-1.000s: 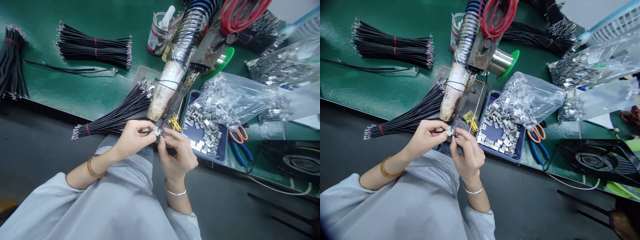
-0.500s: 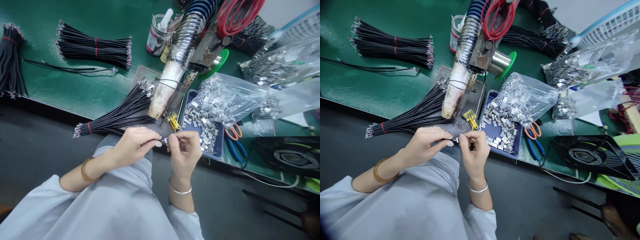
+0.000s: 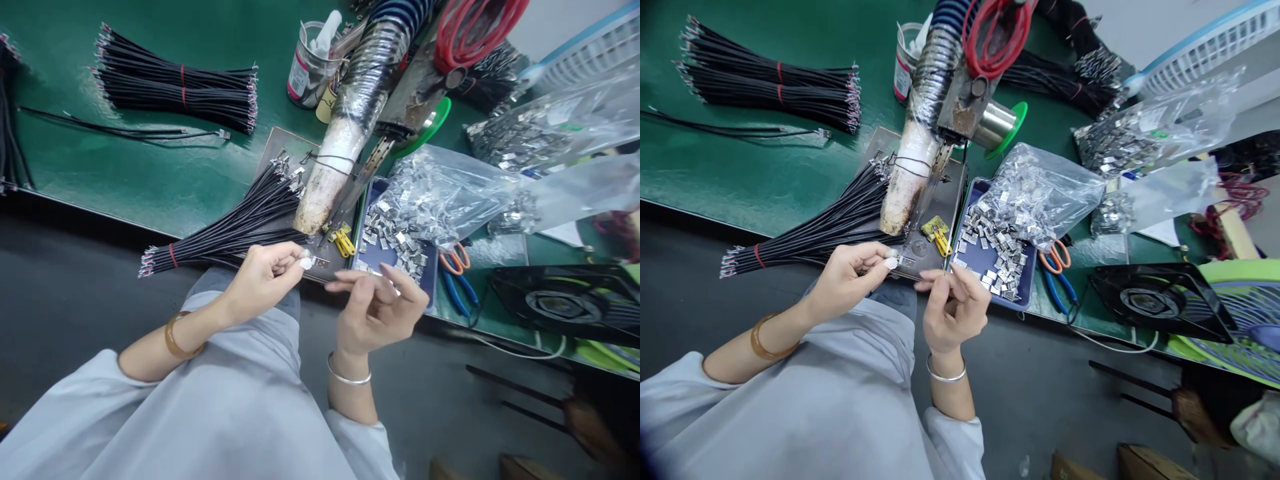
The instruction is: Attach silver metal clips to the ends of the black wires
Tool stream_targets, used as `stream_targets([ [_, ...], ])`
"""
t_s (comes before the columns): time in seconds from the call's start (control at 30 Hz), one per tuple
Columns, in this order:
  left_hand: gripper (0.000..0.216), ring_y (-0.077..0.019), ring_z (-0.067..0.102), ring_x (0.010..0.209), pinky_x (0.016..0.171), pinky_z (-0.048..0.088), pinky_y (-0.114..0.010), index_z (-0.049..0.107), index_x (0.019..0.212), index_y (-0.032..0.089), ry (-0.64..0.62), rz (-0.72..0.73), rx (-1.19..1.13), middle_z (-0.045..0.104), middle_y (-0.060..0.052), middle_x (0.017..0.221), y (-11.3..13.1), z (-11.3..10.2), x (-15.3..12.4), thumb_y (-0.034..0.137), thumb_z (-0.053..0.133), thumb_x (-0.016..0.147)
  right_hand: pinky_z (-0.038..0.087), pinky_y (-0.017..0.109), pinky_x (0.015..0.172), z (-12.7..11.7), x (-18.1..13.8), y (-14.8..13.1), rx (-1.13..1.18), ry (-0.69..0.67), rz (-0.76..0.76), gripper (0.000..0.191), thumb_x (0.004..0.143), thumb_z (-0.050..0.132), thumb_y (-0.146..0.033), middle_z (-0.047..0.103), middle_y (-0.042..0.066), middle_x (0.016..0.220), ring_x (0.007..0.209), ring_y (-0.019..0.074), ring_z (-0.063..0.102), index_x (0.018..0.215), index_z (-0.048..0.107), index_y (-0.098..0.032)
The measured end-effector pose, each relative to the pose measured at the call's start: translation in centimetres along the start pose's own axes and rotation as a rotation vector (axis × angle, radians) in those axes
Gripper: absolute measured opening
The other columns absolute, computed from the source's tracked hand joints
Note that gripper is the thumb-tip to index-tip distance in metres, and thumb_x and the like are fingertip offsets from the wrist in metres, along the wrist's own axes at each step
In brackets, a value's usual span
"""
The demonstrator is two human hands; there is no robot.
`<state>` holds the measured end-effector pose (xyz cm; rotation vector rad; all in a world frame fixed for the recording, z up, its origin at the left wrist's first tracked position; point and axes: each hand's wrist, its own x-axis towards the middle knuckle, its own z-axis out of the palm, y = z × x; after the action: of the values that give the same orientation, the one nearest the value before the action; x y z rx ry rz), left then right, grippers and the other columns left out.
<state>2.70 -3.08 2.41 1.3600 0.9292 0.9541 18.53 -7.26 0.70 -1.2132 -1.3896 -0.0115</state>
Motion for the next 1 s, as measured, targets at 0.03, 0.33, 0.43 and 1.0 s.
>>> stream_targets([
  [0.03, 0.018, -0.0064, 0.028, 0.049, 0.047, 0.023, -0.02, 0.062, 0.077, 0.016, 0.006, 0.006, 0.006, 0.034, 0.009, 0.053, 0.0, 0.0, 0.0, 0.025, 0.057, 0.091, 0.062, 0.023, 0.056, -0.1, -0.1, 0.1, -0.01, -0.007, -0.025, 0.026, 0.099, 0.062, -0.012, 0.076, -0.005, 0.081, 0.059, 0.0128, 0.075, 0.122, 0.063, -0.024],
  [0.33, 0.018, -0.0059, 0.028, 0.05, 0.049, 0.025, -0.02, 0.058, 0.071, 0.017, 0.212, 0.222, 0.227, 0.032, 0.009, 0.056, -0.5, 1.0, 0.5, 0.017, 0.057, 0.089, 0.065, 0.022, 0.073, 1.0, 0.6, -0.3, -0.243, -0.204, -0.216, 0.015, 0.094, 0.069, -0.008, 0.084, 0.006, 0.1, 0.087, 0.0159, 0.082, 0.096, 0.063, -0.023],
  [0.43, 0.016, -0.0057, 0.027, 0.049, 0.047, 0.024, -0.02, 0.057, 0.072, 0.018, 0.266, 0.286, 0.289, 0.032, 0.01, 0.055, -0.6, 1.3, 0.7, 0.014, 0.057, 0.087, 0.065, 0.024, 0.072, 1.2, 0.6, -0.3, -0.227, -0.19, -0.175, 0.015, 0.093, 0.069, -0.009, 0.084, 0.005, 0.101, 0.088, 0.017, 0.082, 0.093, 0.063, -0.023],
  [1.0, 0.015, -0.0051, 0.03, 0.046, 0.045, 0.026, -0.018, 0.064, 0.077, 0.017, 0.285, 0.383, 0.393, 0.038, 0.011, 0.053, -0.2, 1.3, 0.8, 0.013, 0.06, 0.091, 0.066, 0.027, 0.077, 0.9, 1.2, -0.4, -0.175, -0.194, -0.156, 0.018, 0.09, 0.073, -0.01, 0.084, 0.005, 0.102, 0.088, 0.0181, 0.082, 0.09, 0.062, -0.024],
])
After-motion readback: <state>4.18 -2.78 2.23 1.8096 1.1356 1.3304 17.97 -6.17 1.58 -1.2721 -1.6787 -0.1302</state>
